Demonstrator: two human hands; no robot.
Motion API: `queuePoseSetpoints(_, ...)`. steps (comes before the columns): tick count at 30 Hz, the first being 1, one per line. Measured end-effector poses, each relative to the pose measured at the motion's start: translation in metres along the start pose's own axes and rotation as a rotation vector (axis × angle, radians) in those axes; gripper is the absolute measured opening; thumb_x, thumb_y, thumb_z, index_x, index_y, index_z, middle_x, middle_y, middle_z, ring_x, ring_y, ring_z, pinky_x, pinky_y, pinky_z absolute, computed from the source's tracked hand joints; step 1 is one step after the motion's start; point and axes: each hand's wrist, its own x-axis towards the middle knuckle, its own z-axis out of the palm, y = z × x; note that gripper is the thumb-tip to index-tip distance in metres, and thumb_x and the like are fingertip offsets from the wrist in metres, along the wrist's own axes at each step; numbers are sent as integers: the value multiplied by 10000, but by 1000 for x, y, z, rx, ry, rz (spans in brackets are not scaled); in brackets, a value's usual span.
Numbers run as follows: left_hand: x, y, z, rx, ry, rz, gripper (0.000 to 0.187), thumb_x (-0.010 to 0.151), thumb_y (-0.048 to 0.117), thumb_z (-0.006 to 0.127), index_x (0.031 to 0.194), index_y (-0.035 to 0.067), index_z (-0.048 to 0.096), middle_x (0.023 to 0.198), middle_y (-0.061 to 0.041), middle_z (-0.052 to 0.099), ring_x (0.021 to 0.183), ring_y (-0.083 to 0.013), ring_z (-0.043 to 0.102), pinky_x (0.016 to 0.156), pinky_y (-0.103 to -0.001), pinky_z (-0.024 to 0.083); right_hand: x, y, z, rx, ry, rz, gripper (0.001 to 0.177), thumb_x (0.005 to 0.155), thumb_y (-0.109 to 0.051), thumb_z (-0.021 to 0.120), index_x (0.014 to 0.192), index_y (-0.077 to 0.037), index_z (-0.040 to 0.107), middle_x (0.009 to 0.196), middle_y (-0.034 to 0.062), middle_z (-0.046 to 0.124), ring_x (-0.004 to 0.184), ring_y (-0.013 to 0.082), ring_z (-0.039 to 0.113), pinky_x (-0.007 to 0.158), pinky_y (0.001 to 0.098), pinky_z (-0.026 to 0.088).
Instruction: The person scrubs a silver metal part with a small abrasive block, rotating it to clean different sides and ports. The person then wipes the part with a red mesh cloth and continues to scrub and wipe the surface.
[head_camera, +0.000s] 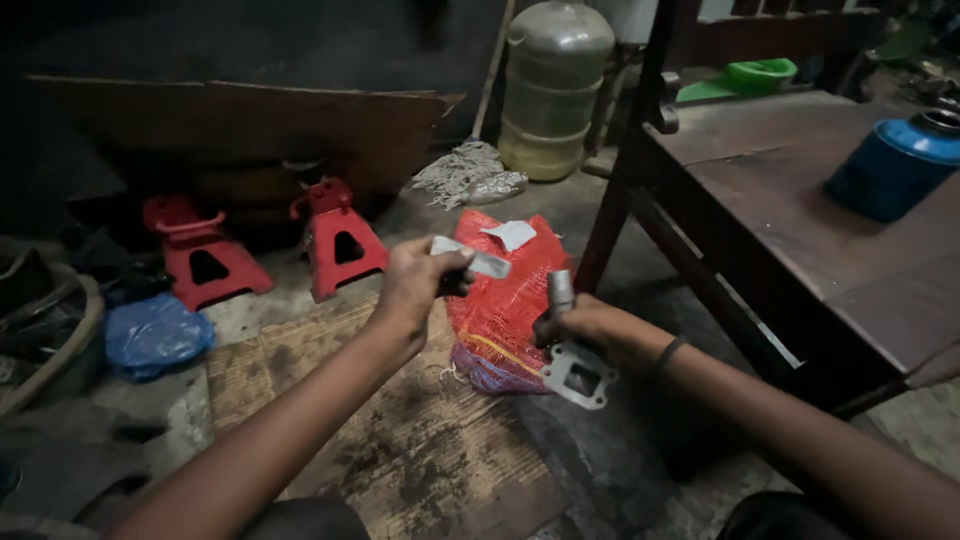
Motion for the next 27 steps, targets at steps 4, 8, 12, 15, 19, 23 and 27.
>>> queuePoseSetpoints(4, 0, -1, -7, -52, -8, -32, 90, 883, 80, 688, 871, -8, 695, 756, -82, 714, 637, -147, 660, 615, -298, 541, -5, 0, 9, -14, -161, 129, 496, 665, 16, 794, 1082, -157, 587, 941, 38, 715, 810, 151, 713, 705, 337, 609)
queuePoseSetpoints(8, 0, 3, -9, -73, -55, -47, 84, 886, 83, 685, 865, 2, 691, 749, -80, 711, 639, -148, 663, 614, -295, 547, -13, -6, 8, -180, -202, 134, 524, 682, -69, 847, 1164, -56, 641, 951, 125, 731, 819, 220, 705, 652, 376, 581)
queuePoseSetpoints(12, -2, 0, -10, 28, -112, -52, 81, 860, 90, 722, 852, 10, 712, 758, -81, 723, 634, -146, 661, 607, -290, 554, -4, -12, 19, -527, 65, -130, 597, 736, -164, 867, 1296, -122, 663, 1021, 69, 746, 868, 168, 717, 718, 323, 579)
queuePoseSetpoints(15, -1, -6, -11, 108, -113, 40, 115, 858, 110, 752, 848, 0, 722, 754, -72, 706, 634, -125, 634, 590, -280, 527, -11, -17, 25, -509, 207, -197, 622, 732, -168, 844, 1318, -118, 642, 1049, 88, 757, 842, 230, 734, 724, 370, 602)
queuePoseSetpoints(19, -2, -4, -6, 246, -68, 200, 152, 856, 124, 770, 856, -16, 708, 745, -33, 680, 648, -85, 605, 582, -270, 503, -25, -31, 26, -472, 310, -402, 675, 654, -118, 867, 1285, -59, 634, 1032, 135, 777, 898, 207, 760, 789, 355, 618)
queuePoseSetpoints(23, -14, 12, 6, 556, -29, 394, 152, 869, 116, 754, 854, -27, 707, 673, -28, 630, 621, -66, 535, 553, -290, 456, -34, -39, 26, -464, 367, -473, 630, 635, -92, 874, 1229, -29, 671, 1063, 131, 770, 914, 205, 758, 824, 344, 598)
queuePoseSetpoints(27, -28, 31, 18, 573, -4, 366, 144, 882, 144, 716, 915, 5, 709, 637, -12, 643, 566, -59, 525, 527, -304, 447, -48, -50, 29, -460, 419, -483, 578, 629, -63, 872, 1183, -23, 716, 1053, 123, 776, 923, 204, 749, 818, 341, 585)
